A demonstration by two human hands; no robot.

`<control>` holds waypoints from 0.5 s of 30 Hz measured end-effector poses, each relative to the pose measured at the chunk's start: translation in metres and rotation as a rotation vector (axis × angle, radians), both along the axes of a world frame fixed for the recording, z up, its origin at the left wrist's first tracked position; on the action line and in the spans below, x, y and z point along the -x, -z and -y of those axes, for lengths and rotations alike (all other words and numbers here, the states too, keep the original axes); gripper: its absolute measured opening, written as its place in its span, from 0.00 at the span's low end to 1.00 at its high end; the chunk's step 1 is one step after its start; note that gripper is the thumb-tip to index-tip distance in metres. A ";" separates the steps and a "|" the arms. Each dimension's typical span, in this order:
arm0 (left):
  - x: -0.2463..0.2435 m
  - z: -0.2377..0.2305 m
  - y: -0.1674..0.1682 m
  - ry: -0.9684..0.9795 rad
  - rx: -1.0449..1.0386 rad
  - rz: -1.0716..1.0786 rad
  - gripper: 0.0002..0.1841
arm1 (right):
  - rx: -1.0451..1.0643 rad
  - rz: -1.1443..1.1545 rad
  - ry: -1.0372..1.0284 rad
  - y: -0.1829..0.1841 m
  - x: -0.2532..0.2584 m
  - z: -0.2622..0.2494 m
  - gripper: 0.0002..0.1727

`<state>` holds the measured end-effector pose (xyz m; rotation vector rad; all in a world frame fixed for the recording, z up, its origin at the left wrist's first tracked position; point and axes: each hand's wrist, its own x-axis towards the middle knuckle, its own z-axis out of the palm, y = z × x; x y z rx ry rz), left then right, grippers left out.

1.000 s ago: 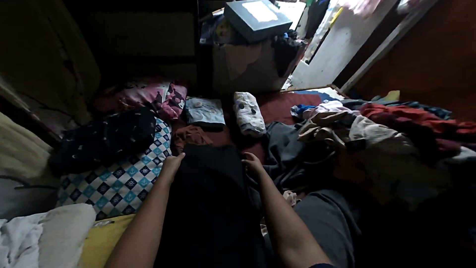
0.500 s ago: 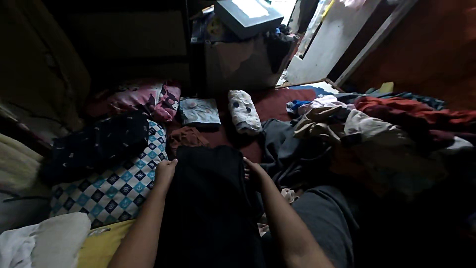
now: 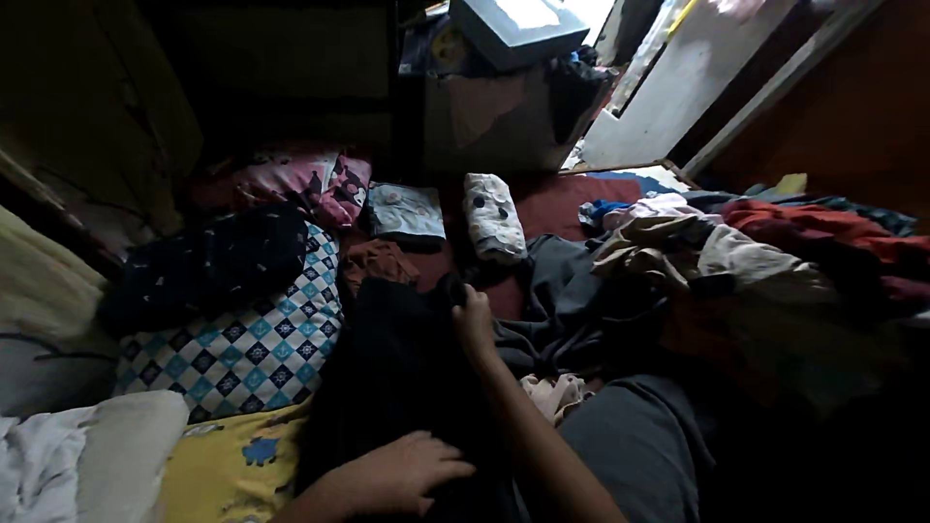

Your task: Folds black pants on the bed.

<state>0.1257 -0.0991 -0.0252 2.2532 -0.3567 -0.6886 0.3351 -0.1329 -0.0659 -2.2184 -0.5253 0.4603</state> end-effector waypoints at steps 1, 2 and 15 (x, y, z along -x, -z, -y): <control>0.014 -0.006 -0.007 -0.048 0.112 -0.029 0.23 | 0.048 0.055 -0.056 -0.003 0.009 -0.005 0.26; 0.029 -0.011 -0.013 -0.107 0.213 -0.069 0.24 | 0.092 0.083 -0.117 -0.004 0.016 -0.008 0.27; 0.010 -0.020 -0.051 -0.061 -0.063 -0.194 0.24 | -0.065 -0.391 -0.515 -0.005 -0.014 0.013 0.28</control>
